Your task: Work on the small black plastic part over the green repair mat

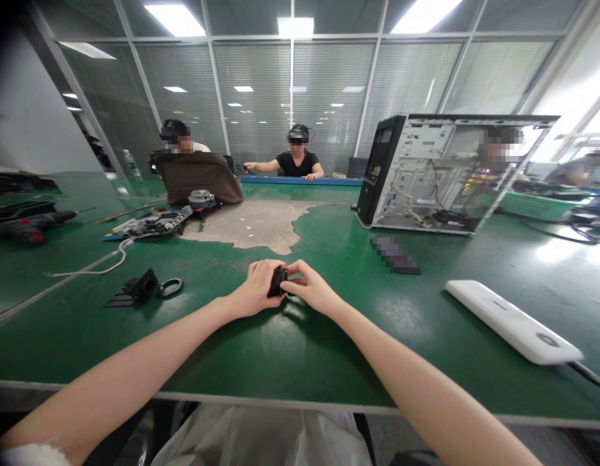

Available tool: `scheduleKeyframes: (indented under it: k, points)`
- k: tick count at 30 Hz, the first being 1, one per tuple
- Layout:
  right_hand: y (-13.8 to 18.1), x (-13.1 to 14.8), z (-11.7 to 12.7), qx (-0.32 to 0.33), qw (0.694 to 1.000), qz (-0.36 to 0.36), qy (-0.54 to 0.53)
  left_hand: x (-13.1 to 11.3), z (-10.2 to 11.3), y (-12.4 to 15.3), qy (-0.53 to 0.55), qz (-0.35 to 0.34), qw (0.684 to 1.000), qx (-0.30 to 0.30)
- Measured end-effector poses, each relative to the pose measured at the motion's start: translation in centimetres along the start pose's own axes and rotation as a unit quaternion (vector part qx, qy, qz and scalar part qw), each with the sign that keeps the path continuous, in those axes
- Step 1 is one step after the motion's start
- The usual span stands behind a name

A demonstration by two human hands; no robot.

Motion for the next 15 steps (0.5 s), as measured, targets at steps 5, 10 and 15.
scheduleKeyframes:
  k: [5,10,15]
  points:
    - [0.06,0.12,0.13,0.017,1.000,0.017,-0.002,0.01,-0.16,-0.10,0.008,0.008,1.000,-0.001]
    - [-0.26,0.04,0.08,-0.019,1.000,0.014,0.002,0.08,-0.06,-0.21,0.006,-0.001,1.000,-0.001]
    - [-0.34,-0.24,0.08,-0.030,1.000,-0.002,0.000,0.13,-0.09,-0.31,0.009,-0.002,1.000,0.003]
Point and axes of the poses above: each hand's wrist, its own y-axis away from the middle knuckle, its own z-axis out of the back of the hand, x = y × z, the point moved 1 cm from there along -y, towards the middle knuckle, and after that the axes turned 12 degrees about -y, right-handed, at the moved point
